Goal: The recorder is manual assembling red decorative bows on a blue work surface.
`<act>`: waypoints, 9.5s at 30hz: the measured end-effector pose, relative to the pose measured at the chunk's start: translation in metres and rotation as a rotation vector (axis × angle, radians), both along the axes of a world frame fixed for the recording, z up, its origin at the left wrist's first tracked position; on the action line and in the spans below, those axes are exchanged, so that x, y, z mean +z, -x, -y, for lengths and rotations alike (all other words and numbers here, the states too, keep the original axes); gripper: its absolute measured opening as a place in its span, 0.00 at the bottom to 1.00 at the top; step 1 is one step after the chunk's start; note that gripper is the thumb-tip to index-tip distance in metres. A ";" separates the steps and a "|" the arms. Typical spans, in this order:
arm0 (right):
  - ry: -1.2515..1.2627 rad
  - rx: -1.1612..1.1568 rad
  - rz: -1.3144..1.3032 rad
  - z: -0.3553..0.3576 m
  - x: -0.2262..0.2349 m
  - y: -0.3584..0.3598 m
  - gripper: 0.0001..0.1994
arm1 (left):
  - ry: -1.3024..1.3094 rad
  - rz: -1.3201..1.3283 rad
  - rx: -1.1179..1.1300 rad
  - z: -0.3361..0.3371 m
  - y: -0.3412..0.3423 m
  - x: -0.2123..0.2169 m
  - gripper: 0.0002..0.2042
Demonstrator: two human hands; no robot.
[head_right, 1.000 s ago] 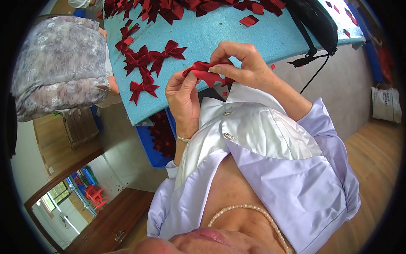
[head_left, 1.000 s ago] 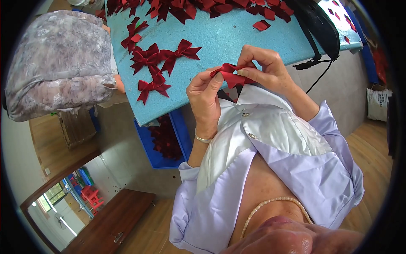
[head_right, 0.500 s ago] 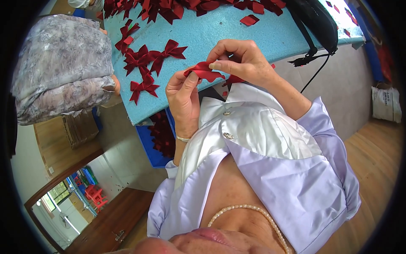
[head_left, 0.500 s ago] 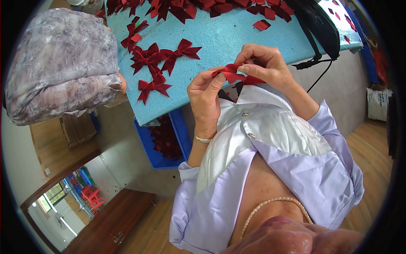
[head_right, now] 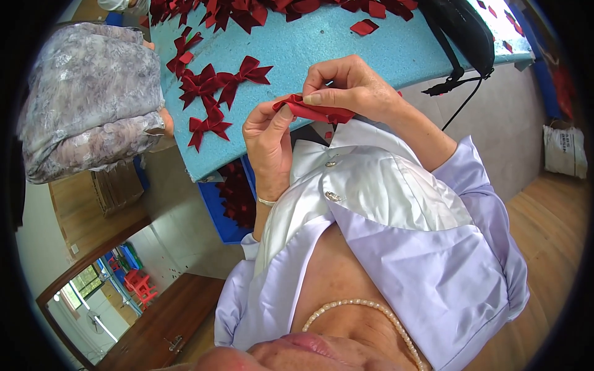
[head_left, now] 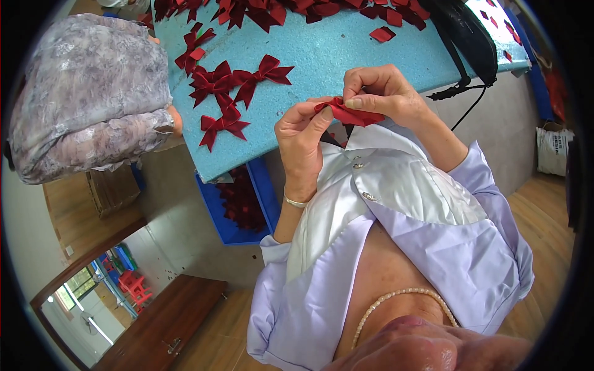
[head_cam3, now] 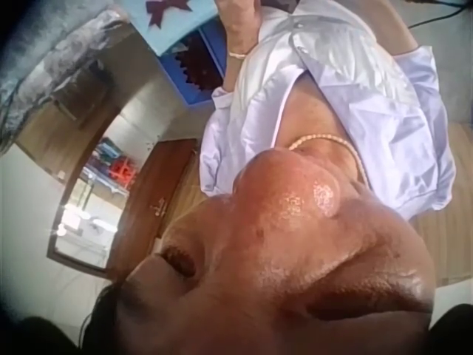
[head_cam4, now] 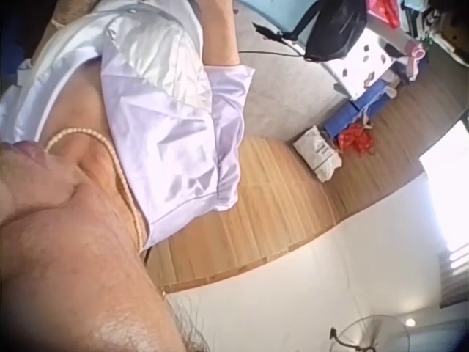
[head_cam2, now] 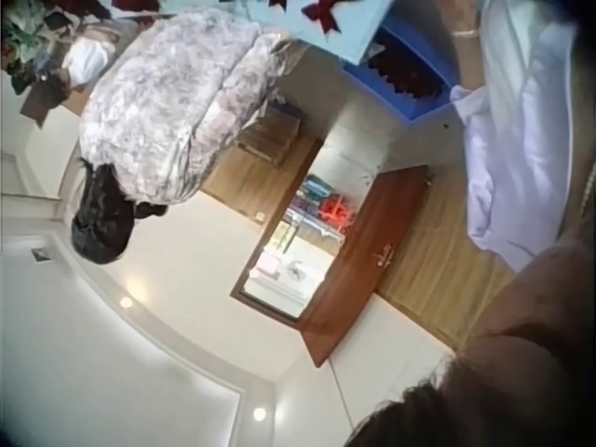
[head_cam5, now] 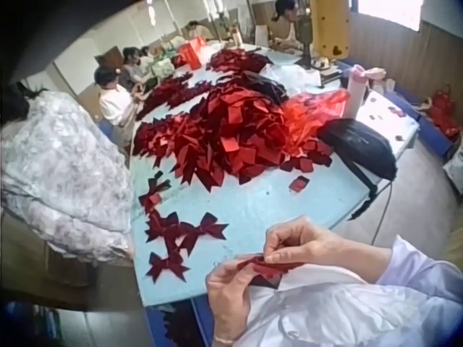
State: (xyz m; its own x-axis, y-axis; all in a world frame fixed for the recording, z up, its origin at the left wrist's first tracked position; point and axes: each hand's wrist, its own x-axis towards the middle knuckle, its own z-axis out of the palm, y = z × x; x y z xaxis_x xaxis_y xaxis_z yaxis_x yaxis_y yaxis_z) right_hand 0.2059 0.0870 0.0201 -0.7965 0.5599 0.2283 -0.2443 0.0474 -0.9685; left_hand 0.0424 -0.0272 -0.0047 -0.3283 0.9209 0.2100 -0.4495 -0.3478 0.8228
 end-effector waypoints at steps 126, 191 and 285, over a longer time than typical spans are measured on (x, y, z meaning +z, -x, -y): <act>-0.475 -0.310 0.141 0.015 0.008 0.025 0.05 | 0.134 -0.043 -0.085 -0.003 0.037 0.002 0.04; -0.297 -0.156 0.086 -0.005 0.001 0.029 0.06 | 0.157 -0.442 0.104 -0.003 0.041 0.021 0.05; -0.219 -0.323 0.201 0.023 0.004 0.037 0.15 | 0.151 -0.558 0.174 -0.003 0.040 0.011 0.06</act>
